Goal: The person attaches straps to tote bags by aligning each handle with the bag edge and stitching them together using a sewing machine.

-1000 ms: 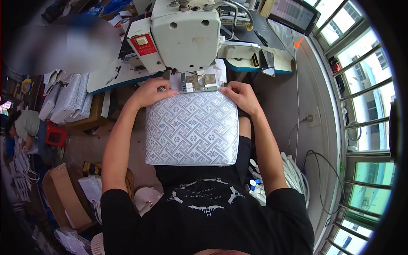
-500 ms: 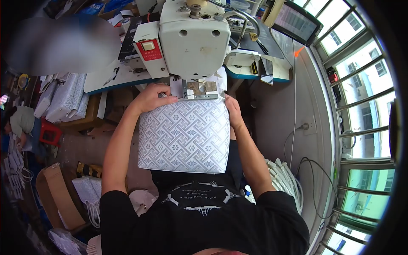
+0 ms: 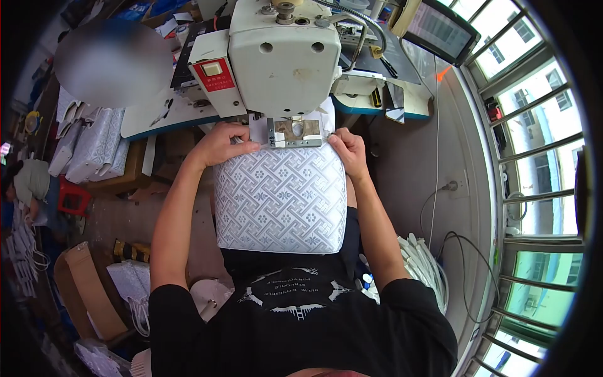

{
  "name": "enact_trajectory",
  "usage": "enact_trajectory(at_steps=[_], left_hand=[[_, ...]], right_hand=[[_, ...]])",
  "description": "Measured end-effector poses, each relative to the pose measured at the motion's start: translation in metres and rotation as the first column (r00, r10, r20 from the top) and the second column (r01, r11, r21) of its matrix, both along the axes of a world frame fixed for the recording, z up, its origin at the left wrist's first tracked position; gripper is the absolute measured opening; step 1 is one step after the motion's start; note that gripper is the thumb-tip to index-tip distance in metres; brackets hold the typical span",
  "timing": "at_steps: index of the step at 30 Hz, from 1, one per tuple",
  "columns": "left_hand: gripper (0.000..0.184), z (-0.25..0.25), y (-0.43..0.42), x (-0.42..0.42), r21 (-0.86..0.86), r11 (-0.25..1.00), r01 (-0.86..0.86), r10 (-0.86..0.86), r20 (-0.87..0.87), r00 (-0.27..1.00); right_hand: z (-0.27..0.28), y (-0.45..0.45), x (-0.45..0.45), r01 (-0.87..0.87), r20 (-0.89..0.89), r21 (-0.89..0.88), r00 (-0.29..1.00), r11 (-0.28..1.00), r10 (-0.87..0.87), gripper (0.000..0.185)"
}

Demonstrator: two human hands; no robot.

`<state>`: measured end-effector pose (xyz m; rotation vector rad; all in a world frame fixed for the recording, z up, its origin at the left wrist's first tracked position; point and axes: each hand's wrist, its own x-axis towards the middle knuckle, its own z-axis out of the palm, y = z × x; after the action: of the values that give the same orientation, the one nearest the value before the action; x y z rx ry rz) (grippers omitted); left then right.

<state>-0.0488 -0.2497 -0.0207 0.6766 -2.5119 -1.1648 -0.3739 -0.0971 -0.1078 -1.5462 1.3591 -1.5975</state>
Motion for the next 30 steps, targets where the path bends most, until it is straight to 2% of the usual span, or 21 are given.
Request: enact_trajectory(at_steps=[3, 6, 10, 11, 14, 15, 17, 18, 19, 21, 22, 25, 30], left_hand=[[0.043, -0.001, -0.002, -0.001, 0.000, 1.000, 0.006, -0.006, -0.013, 1.000], [0.042, -0.001, -0.001, 0.000, -0.015, 1.000, 0.015, -0.016, -0.034, 0.999], [0.042, 0.004, 0.005, 0.002, 0.034, 0.999, -0.013, 0.011, 0.043, 0.999], [0.040, 0.006, 0.009, 0.003, -0.008, 0.999, -0.031, 0.031, 0.041, 0.999], [0.037, 0.008, 0.019, 0.001, -0.097, 0.993, -0.061, 0.065, 0.034, 0.997], [0.038, 0.005, 0.025, -0.003, -0.167, 0.982, -0.093, 0.096, 0.009, 0.995], [0.039, -0.002, 0.033, -0.008, -0.303, 0.940, -0.158, 0.151, -0.046, 0.987], [0.039, -0.005, 0.031, -0.009, -0.304, 0.940, -0.155, 0.148, -0.046, 0.988], [0.041, -0.009, 0.029, -0.009, -0.232, 0.959, -0.162, 0.149, -0.072, 0.986], [0.046, -0.015, 0.026, -0.007, -0.074, 0.982, -0.175, 0.165, -0.124, 0.979], [0.046, -0.018, 0.027, -0.005, -0.066, 0.982, -0.177, 0.168, -0.121, 0.978], [0.046, -0.019, 0.018, -0.005, 0.021, 0.994, -0.108, 0.109, -0.097, 0.989], [0.048, -0.017, 0.017, -0.003, 0.090, 0.989, -0.115, 0.123, -0.093, 0.988]], right_hand=[[-0.003, -0.002, -0.006, 0.016, 0.023, 0.041, 1.000, 0.999, -0.017, 0.033], [-0.003, -0.004, -0.006, -0.010, -0.010, -0.038, 1.000, 0.999, 0.009, 0.032], [0.006, -0.002, -0.002, -0.010, -0.075, -0.060, 0.997, 0.998, 0.005, 0.037], [0.012, 0.001, -0.001, -0.010, -0.074, -0.058, 0.997, 0.998, 0.005, 0.037], [0.044, 0.012, 0.005, 0.056, -0.222, 0.074, 0.974, 0.996, -0.038, 0.036], [0.047, 0.015, 0.010, 0.059, -0.220, 0.078, 0.975, 0.995, -0.040, 0.036], [0.049, 0.019, 0.025, 0.052, -0.014, 0.307, 0.999, 0.950, -0.050, 0.037], [0.050, 0.018, 0.028, 0.030, 0.087, 0.409, 0.994, 0.912, -0.071, 0.037], [0.047, 0.016, 0.027, 0.033, 0.086, 0.407, 0.994, 0.913, -0.074, 0.037], [0.034, 0.010, 0.026, -0.048, 0.222, 0.363, 0.974, 0.931, -0.036, 0.037], [0.029, 0.011, 0.027, -0.089, 0.291, 0.344, 0.957, 0.935, -0.016, 0.037], [0.027, 0.011, 0.024, -0.096, 0.257, 0.357, 0.966, 0.929, 0.001, 0.038], [0.028, 0.012, 0.023, -0.079, 0.214, 0.362, 0.977, 0.929, 0.000, 0.039]])
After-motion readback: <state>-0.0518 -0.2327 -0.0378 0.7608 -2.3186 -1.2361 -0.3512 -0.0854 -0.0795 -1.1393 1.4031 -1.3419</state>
